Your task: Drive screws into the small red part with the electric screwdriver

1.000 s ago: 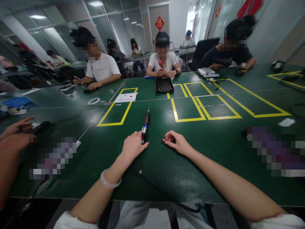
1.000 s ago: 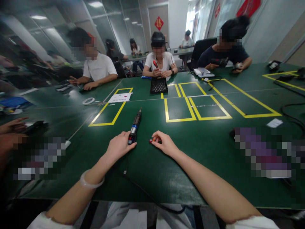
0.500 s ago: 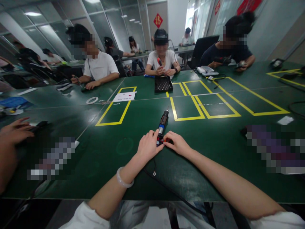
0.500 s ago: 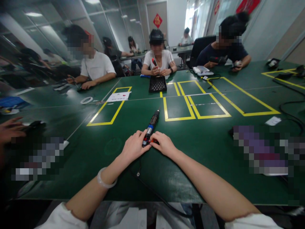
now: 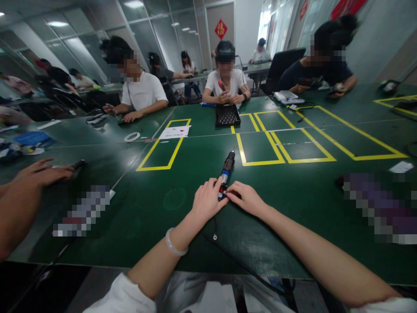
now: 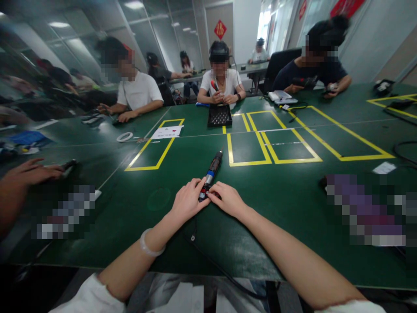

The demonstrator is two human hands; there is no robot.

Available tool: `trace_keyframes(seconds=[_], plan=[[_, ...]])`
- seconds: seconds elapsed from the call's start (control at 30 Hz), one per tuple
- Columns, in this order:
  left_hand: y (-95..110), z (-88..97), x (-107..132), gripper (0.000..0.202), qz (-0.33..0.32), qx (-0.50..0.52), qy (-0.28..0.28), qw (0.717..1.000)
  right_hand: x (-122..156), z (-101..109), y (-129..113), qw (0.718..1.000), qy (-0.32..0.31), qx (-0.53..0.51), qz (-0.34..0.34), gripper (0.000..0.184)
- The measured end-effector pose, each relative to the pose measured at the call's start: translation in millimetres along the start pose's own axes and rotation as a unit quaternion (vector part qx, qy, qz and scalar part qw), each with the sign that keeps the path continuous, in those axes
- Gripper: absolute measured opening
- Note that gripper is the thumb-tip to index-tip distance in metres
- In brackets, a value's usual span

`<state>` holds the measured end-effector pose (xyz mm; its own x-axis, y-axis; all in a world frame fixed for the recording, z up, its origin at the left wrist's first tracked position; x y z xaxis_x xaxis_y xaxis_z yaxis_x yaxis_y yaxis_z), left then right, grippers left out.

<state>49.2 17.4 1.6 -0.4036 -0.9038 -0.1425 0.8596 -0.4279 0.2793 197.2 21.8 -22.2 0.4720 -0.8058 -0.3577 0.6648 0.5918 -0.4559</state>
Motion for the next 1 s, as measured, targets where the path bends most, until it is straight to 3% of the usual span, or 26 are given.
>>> trace_keyframes(seconds=[0.37,0.57,0.77,1.0], plan=[[-1.1,-1.4,-0.3,0.064,0.004,-0.008,0.01,1.0,-0.5,0.4,-1.6,0.998,-0.01,-0.061,0.015,0.013],[-15.2,8.1,10.3,0.063,-0.004,-0.017,0.002,1.0,-0.5,1.7,2.5,0.993,-0.012,-0.115,0.011,0.019],[-59.2,28.3,47.3,0.059,0.04,-0.04,0.001,0.998,0.4,-0.3,5.9,0.994,-0.018,-0.107,0.002,0.015],[-140.9,59.3,91.7,0.063,0.15,-0.122,0.003,0.981,-1.3,-0.8,3.8,0.996,-0.035,-0.076,0.008,0.013]])
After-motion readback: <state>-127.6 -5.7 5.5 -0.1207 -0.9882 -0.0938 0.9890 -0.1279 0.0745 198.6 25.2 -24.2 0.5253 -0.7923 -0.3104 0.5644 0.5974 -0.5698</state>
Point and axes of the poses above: each hand's wrist, its own x-axis away from the middle knuckle, its own z-axis out of the back of the hand, y = z × x, the point moved 4 cm from there along -x, towards the middle knuckle, and after that the axes turned 14 degrees about x, right-handed, at the moved point
